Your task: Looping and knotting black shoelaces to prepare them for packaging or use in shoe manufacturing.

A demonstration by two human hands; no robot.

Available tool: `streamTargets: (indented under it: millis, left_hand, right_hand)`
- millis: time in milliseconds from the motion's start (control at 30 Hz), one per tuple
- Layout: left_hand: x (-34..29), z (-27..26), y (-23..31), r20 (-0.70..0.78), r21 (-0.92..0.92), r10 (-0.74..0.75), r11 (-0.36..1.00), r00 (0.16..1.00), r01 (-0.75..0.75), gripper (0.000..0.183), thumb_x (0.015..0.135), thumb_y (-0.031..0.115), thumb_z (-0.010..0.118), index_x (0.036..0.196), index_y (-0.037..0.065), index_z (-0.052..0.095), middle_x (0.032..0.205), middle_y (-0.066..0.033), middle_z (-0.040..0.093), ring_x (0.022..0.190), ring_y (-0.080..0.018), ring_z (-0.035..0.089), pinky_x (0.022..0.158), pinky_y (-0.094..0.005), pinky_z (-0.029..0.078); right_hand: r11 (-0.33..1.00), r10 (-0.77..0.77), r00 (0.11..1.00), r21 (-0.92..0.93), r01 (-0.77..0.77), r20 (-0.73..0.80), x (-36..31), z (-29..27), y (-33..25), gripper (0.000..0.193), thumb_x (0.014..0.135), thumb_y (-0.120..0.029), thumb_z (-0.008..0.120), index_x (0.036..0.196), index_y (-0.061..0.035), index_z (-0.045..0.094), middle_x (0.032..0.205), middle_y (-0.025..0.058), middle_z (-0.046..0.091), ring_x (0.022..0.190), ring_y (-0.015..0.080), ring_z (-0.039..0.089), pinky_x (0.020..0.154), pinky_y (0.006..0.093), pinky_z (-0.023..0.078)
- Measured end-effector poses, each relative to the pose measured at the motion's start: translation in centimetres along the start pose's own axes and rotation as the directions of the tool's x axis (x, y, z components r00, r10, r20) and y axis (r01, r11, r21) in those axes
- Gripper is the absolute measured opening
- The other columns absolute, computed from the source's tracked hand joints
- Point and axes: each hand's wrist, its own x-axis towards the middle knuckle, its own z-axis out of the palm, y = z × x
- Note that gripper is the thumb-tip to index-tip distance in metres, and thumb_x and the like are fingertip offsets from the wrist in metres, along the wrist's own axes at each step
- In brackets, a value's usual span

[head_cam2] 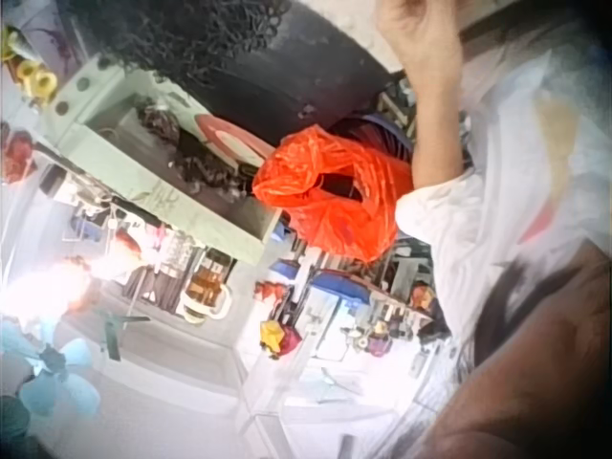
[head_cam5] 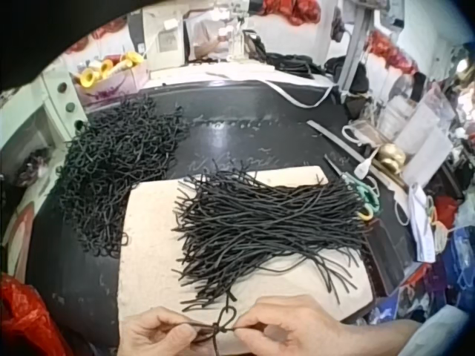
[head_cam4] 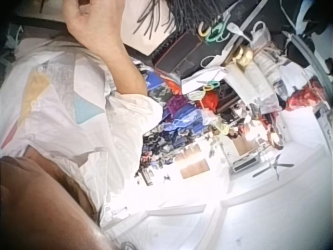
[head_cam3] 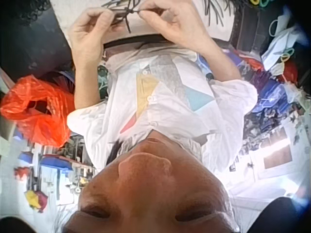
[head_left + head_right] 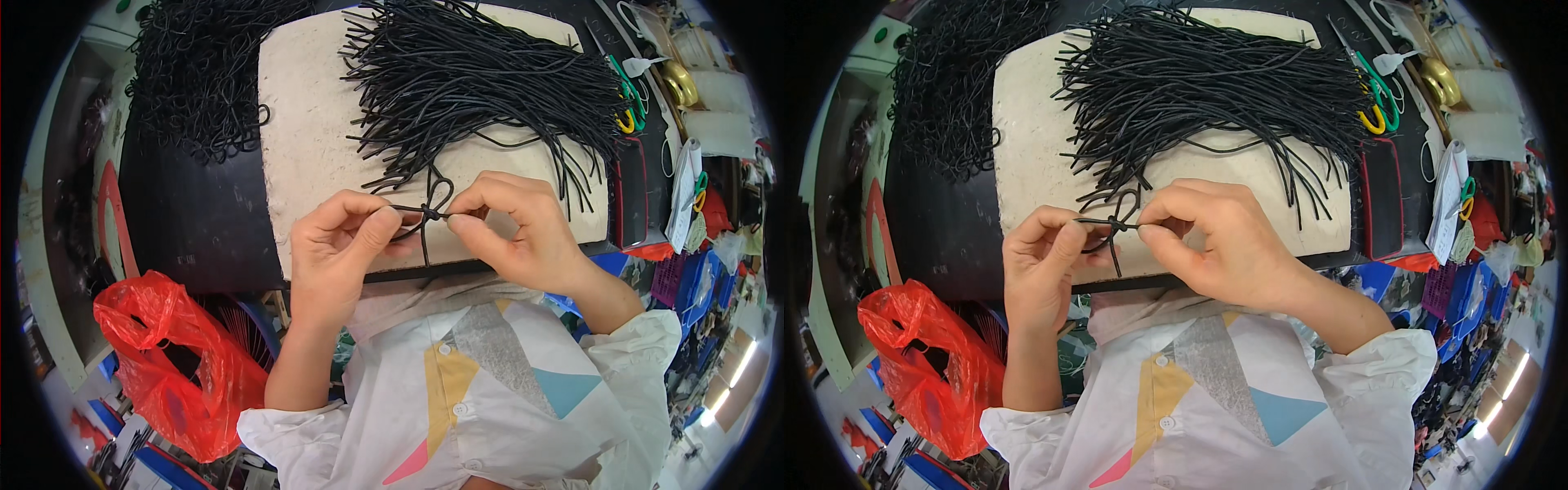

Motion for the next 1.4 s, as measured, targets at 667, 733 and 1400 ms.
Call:
streamTargets:
  millis: [667, 733, 1400]
  left_hand:
    - [0.0, 0.7, 0.6, 0.062, -0.103, -0.175, 0.978, 0.983, 0.181, 0.010, 0.081, 0.001, 0.057, 0.089, -0.005, 0.056, 0.081, -0.0128, 0.062, 0.068, -0.0186, 0.064, 0.062, -0.0238, 0.054]
    - [0.0, 0.4, 0.5, 0.091, -0.185, -0.230, 0.952, 0.969, 0.243, 0.010, 0.081, 0.003, 0.058, 0.089, -0.004, 0.057, 0.081, -0.0124, 0.062, 0.071, -0.0192, 0.065, 0.062, -0.0240, 0.055]
    - [-0.7, 1.1, -0.4, -0.047, 0.073, -0.048, 0.996, 0.998, 0.052, 0.014, 0.081, -0.001, 0.059, 0.093, -0.007, 0.058, 0.079, -0.0102, 0.061, 0.064, -0.0119, 0.060, 0.059, -0.0198, 0.050]
  right_hand:
    - [0.958, 0.037, 0.998, 0.286, -0.023, -0.042, 1.0, -0.4, 0.0, 0.016, 0.071, 0.004, 0.066, 0.087, 0.0031, 0.063, 0.078, 0.0074, 0.063, 0.072, 0.0127, 0.058, 0.066, 0.0239, 0.046]
    - [0.978, -0.060, 0.996, 0.195, 0.070, -0.060, 1.0, -0.4, 0.2, 0.018, 0.068, 0.006, 0.066, 0.085, 0.0027, 0.064, 0.077, 0.0092, 0.063, 0.071, 0.0148, 0.059, 0.066, 0.0253, 0.046]
    - [0.898, -0.323, 0.946, -0.314, 0.308, 0.003, 1.1, -0.4, 0.3, 0.016, 0.068, 0.003, 0.063, 0.084, 0.0000, 0.061, 0.071, 0.0074, 0.058, 0.064, 0.0204, 0.054, 0.057, 0.0280, 0.042]
